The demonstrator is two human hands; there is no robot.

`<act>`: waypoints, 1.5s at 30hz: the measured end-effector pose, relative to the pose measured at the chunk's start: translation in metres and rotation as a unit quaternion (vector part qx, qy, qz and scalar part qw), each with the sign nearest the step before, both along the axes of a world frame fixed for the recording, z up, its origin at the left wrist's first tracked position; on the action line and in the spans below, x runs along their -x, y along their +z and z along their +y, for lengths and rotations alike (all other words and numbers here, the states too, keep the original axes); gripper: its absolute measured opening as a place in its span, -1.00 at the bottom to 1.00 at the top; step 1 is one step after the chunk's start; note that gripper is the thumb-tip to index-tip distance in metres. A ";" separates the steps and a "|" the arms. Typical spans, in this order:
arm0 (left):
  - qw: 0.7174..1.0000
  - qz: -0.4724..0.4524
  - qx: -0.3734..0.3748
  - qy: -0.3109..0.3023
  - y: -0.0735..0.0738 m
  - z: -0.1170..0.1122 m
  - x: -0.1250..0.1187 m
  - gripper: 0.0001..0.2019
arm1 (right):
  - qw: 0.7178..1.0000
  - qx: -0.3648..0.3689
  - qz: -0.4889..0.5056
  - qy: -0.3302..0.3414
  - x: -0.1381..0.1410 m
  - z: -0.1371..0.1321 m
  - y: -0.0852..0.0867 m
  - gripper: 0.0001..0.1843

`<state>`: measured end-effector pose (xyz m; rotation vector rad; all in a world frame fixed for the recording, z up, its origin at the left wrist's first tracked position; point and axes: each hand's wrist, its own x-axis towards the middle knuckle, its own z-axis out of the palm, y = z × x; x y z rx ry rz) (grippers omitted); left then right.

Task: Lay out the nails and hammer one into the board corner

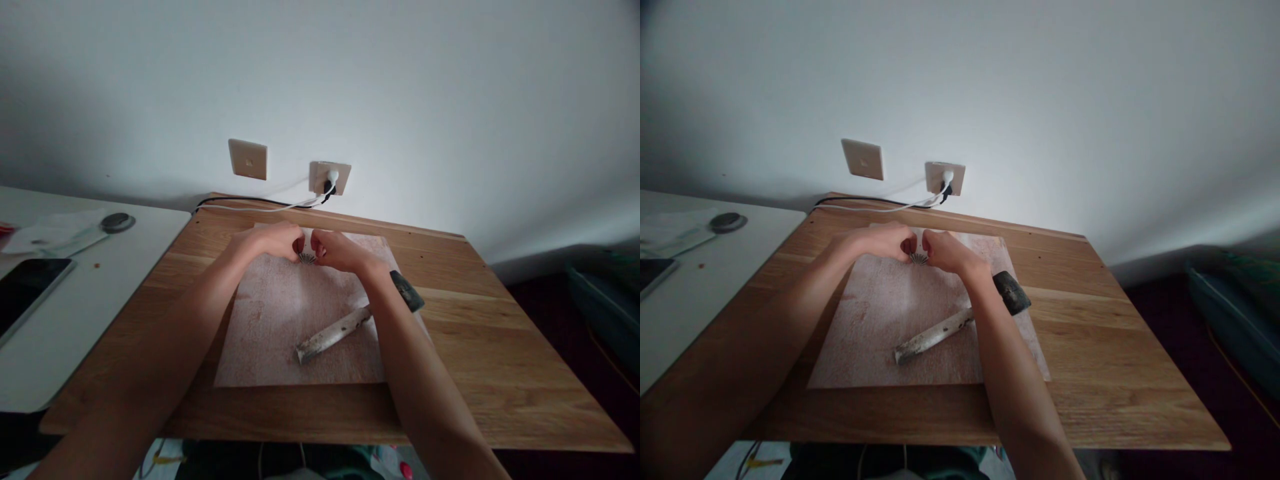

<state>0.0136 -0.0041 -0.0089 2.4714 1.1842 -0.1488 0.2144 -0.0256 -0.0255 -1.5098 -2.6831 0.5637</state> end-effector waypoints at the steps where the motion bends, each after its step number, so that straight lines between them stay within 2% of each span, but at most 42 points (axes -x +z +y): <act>1: 1.000 -0.001 0.002 0.000 -0.001 0.001 0.000 -0.78 | 1.000 0.000 0.001 0.000 0.000 0.000 0.000 -0.65; 6: 1.000 -0.011 0.010 -0.002 -0.003 0.002 0.001 -0.77 | 1.000 0.000 0.010 -0.004 0.000 -0.001 0.002 -0.65; 12: 1.000 -0.008 0.009 0.010 0.001 -0.001 0.000 -0.78 | 1.000 0.002 0.016 -0.007 0.001 -0.003 0.003 -0.67; 17: 1.000 -0.019 0.014 0.009 0.003 -0.004 0.000 -0.81 | 0.999 0.002 0.038 -0.013 -0.002 -0.005 0.009 -0.75; 21: 0.999 -0.039 0.008 0.002 0.008 -0.006 0.003 -0.81 | 0.997 -0.022 0.067 -0.044 -0.012 -0.009 0.024 -0.72; 26: 0.996 -0.090 -0.013 0.017 0.018 -0.007 0.010 -0.80 | 0.986 -0.085 0.115 -0.086 -0.030 -0.020 0.054 -0.76; 28: 0.992 -0.116 -0.020 0.038 0.015 -0.010 0.016 -0.82 | 0.979 -0.114 0.137 -0.097 -0.038 -0.026 0.064 -0.78; 31: 0.986 -0.150 -0.040 0.067 0.001 -0.021 0.030 -0.85 | 0.968 -0.161 0.163 -0.108 -0.053 -0.040 0.068 -0.80; 34: 0.971 -0.179 -0.118 0.110 -0.019 -0.045 0.047 -0.83 | 0.952 -0.214 0.178 -0.127 -0.075 -0.066 0.053 -0.81; 36: 0.953 -0.205 -0.170 0.146 -0.032 -0.067 0.057 -0.84 | 0.937 -0.248 0.184 -0.161 -0.093 -0.090 0.033 -0.77; 39: 0.926 -0.253 -0.196 0.202 -0.048 -0.107 0.065 -0.80 | 0.904 -0.298 0.189 -0.242 -0.123 -0.135 -0.004 -0.67; 42: 0.920 -0.260 -0.211 0.203 -0.061 -0.153 0.066 -0.77 | 0.880 -0.312 0.183 -0.307 -0.147 -0.181 -0.040 -0.51; 45: 0.925 -0.244 -0.220 0.189 -0.069 -0.198 0.065 -0.72 | 0.880 -0.293 0.175 -0.331 -0.158 -0.219 -0.066 -0.49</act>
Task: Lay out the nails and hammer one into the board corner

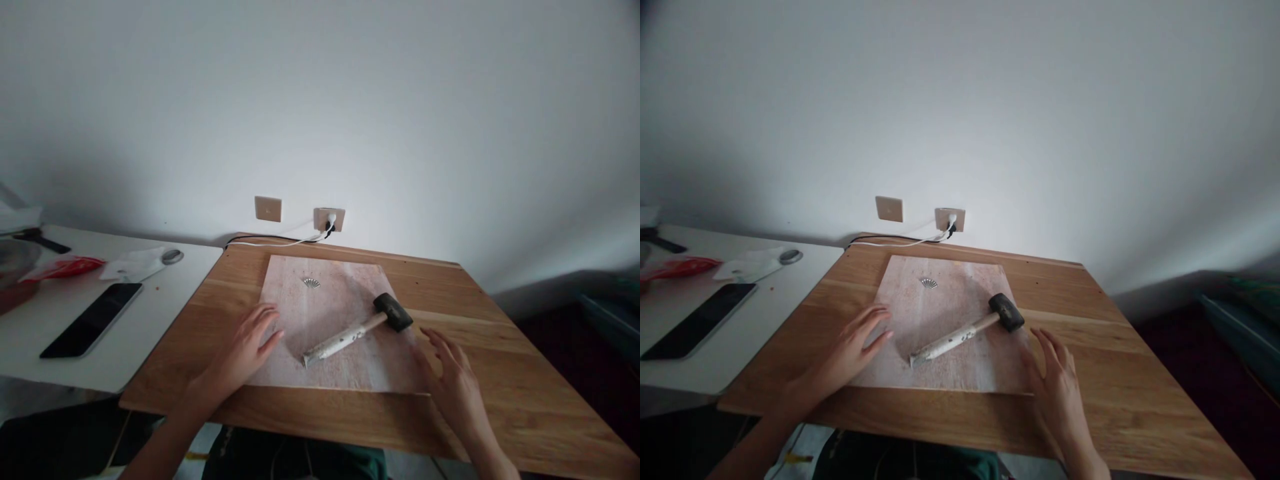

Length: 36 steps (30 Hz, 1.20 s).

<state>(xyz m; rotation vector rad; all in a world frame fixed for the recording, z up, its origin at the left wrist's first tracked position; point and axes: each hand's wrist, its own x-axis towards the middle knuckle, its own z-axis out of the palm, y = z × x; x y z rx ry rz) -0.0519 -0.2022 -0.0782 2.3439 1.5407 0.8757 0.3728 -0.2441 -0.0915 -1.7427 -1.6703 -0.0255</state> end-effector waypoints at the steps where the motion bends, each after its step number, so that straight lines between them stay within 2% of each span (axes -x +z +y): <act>1: 1.000 0.016 0.005 -0.008 -0.001 -0.013 0.001 -0.68 | 1.000 0.010 0.002 0.004 -0.001 -0.009 -0.006 -0.50; 4: 0.997 0.064 0.000 -0.048 -0.003 -0.039 0.004 -0.59 | 1.000 0.027 0.012 0.009 0.001 -0.023 -0.016 -0.54; 7: 0.990 0.106 -0.008 -0.088 -0.004 -0.049 0.005 -0.55 | 0.999 0.036 0.031 -0.001 0.004 -0.025 -0.016 -0.54; 16: 0.987 0.129 -0.031 -0.093 -0.007 -0.053 0.003 -0.48 | 0.993 0.076 0.077 -0.039 0.010 -0.025 -0.002 -0.46; 21: 0.985 0.136 -0.045 -0.100 -0.007 -0.052 0.015 -0.48 | 0.988 0.104 0.109 -0.038 0.016 -0.028 0.005 -0.40; 27: 0.988 0.136 -0.041 -0.062 -0.013 -0.056 0.053 -0.51 | 0.985 0.107 0.133 0.010 0.050 -0.030 0.006 -0.46; 31: 0.988 0.146 -0.040 -0.041 -0.016 -0.060 0.093 -0.50 | 0.982 0.108 0.144 0.057 0.083 -0.031 0.008 -0.53; 36: 0.985 0.154 -0.080 -0.011 -0.021 -0.063 0.146 -0.49 | 0.972 0.106 0.173 0.122 0.118 -0.034 0.003 -0.56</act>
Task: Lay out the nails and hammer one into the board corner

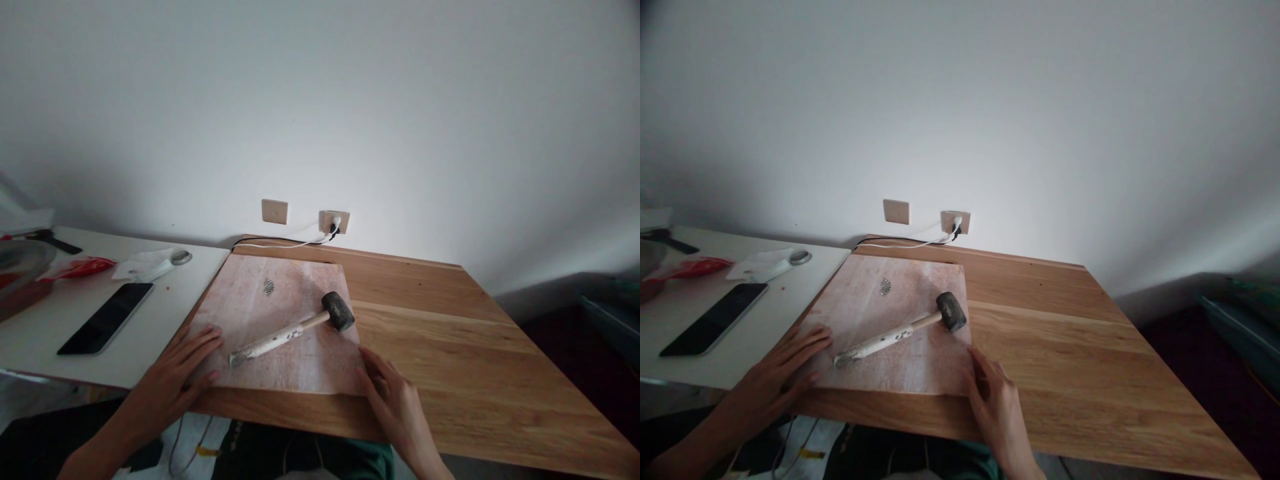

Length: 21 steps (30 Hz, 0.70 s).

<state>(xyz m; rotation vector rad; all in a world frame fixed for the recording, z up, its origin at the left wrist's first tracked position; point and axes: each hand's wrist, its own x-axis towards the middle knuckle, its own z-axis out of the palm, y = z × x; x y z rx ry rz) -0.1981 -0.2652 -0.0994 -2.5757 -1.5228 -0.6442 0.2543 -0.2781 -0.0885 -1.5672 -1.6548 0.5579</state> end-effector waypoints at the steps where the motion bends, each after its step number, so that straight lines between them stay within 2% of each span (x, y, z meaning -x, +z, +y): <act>1: 1.000 0.002 -0.008 0.002 -0.001 -0.001 0.007 -0.49 | 1.000 0.001 0.016 0.014 0.004 0.000 -0.001 -0.56; 5: 0.999 0.004 -0.025 0.021 -0.004 -0.003 0.020 -0.53 | 0.997 0.021 0.054 0.042 0.013 0.001 -0.003 -0.55; 11: 0.993 -0.025 -0.052 0.102 -0.008 -0.005 0.014 -0.55 | 0.997 0.038 0.060 0.036 0.013 0.001 -0.002 -0.55; 21: 0.981 -0.018 -0.032 0.191 -0.013 -0.007 0.018 -0.49 | 0.997 0.033 0.056 0.032 0.012 0.000 -0.003 -0.56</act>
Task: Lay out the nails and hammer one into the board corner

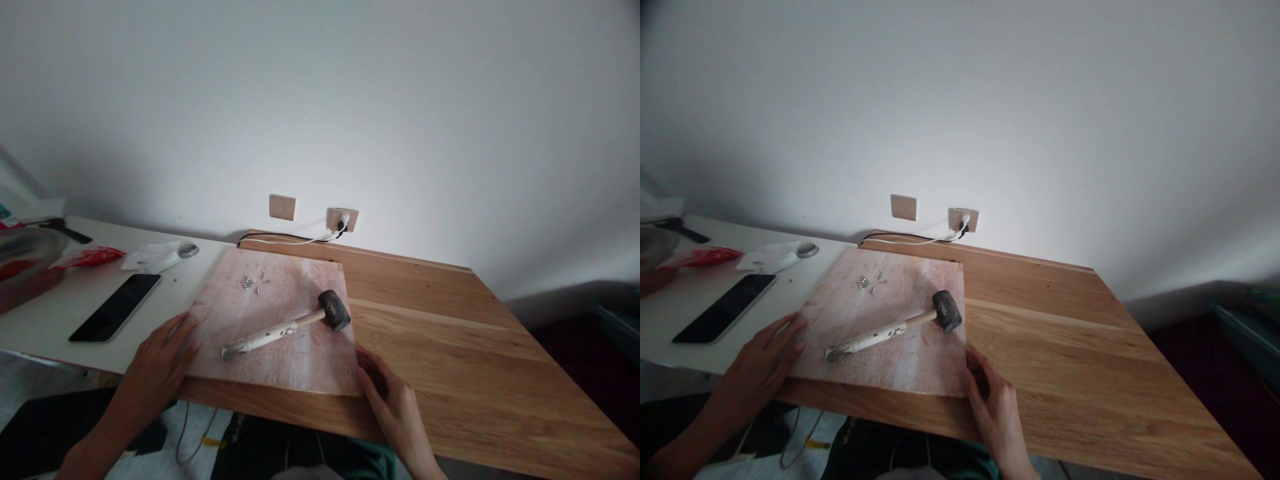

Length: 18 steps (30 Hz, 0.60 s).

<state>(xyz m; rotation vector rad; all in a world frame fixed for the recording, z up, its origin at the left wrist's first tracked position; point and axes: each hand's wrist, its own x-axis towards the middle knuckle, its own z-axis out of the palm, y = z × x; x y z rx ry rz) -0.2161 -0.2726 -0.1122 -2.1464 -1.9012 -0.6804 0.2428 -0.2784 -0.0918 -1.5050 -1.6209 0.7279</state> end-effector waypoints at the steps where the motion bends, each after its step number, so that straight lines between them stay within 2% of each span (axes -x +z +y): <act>1: 1.000 0.002 0.002 0.001 0.000 0.000 0.000 -0.49 | 1.000 -0.001 0.002 0.000 0.000 0.000 0.000 -0.56; 7: 1.000 -0.003 0.006 0.019 0.000 -0.001 0.003 -0.47 | 1.000 0.005 0.005 0.003 -0.001 0.000 -0.002 -0.55; 14: 1.000 -0.026 0.004 0.007 -0.006 0.000 0.006 -0.47 | 1.000 0.010 0.006 0.013 -0.001 0.001 0.001 -0.58; 18: 0.999 -0.034 -0.017 0.004 -0.002 0.003 0.002 -0.41 | 1.000 0.016 0.003 0.024 -0.003 0.002 0.004 -0.57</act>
